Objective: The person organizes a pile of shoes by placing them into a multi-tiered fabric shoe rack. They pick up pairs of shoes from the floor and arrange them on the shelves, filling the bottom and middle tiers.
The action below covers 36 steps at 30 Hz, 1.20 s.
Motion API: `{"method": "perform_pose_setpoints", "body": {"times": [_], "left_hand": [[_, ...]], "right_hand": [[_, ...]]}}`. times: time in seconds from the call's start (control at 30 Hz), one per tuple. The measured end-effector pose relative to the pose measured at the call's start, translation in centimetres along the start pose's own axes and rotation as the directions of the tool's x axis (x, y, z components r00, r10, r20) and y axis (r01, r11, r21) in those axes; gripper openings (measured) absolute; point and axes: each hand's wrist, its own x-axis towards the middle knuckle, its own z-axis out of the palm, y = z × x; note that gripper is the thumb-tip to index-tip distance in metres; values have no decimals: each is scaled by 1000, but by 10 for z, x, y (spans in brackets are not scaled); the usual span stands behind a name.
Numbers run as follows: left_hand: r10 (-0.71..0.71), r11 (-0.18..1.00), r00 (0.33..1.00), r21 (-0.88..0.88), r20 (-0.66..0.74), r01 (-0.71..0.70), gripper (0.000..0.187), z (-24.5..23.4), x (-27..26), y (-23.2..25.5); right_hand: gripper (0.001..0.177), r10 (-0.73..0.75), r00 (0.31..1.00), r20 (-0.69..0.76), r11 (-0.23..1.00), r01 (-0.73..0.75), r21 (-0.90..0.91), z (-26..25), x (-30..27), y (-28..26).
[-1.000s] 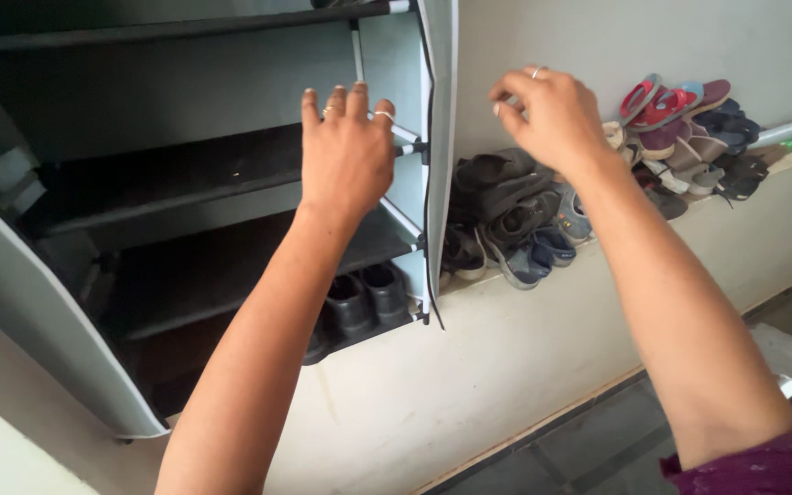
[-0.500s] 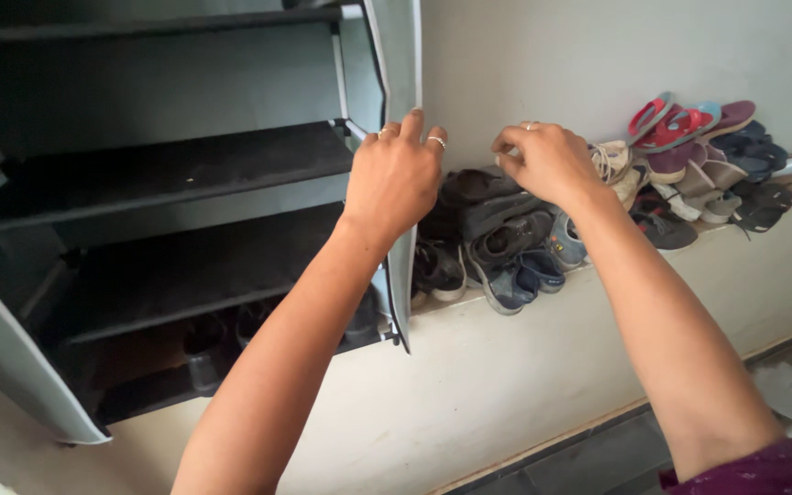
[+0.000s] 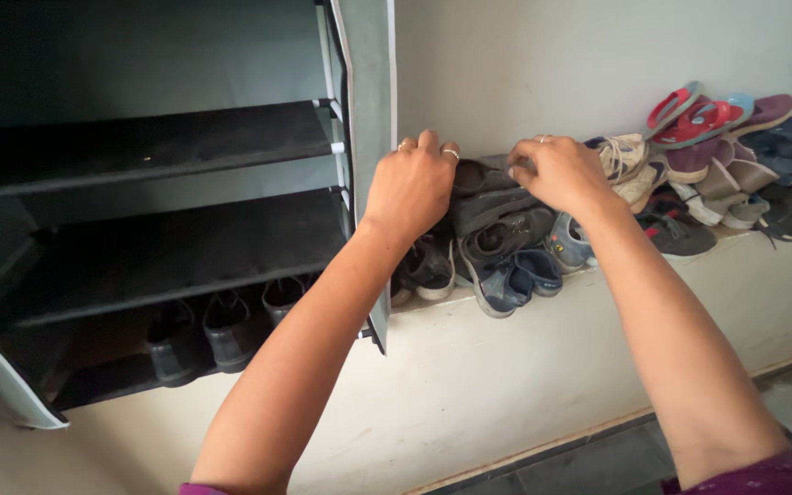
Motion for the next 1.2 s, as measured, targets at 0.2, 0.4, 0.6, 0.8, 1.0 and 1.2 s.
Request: {"method": "perform_pose_setpoints", "body": {"times": [0.2,0.4,0.6,0.8,1.0,1.2], "left_hand": [[-38,999,997,32,65,36,18,44,6,7],[-72,997,993,23,97,70,22,102,8,6],[-151,988,963,68,221,139,19,167,2,-1],[-214,976,945,88,246,198,15,229,-9,-10],[-301,953,882,103,362,283,34,256,-7,-14],[-323,946,855,130,405,296,62,278,3,-25]], "right_hand": [[19,-1,1000,30,1000,1,1,20,-2,24],[20,5,999,48,1000,-5,-13,46,-6,55],[21,41,996,77,999,-39,-19,74,-11,81],[26,251,916,312,963,-271,20,97,-18,93],[33,83,972,218,996,-90,22,140,-19,112],[39,49,972,230,993,-71,89,169,-14,117]]}}
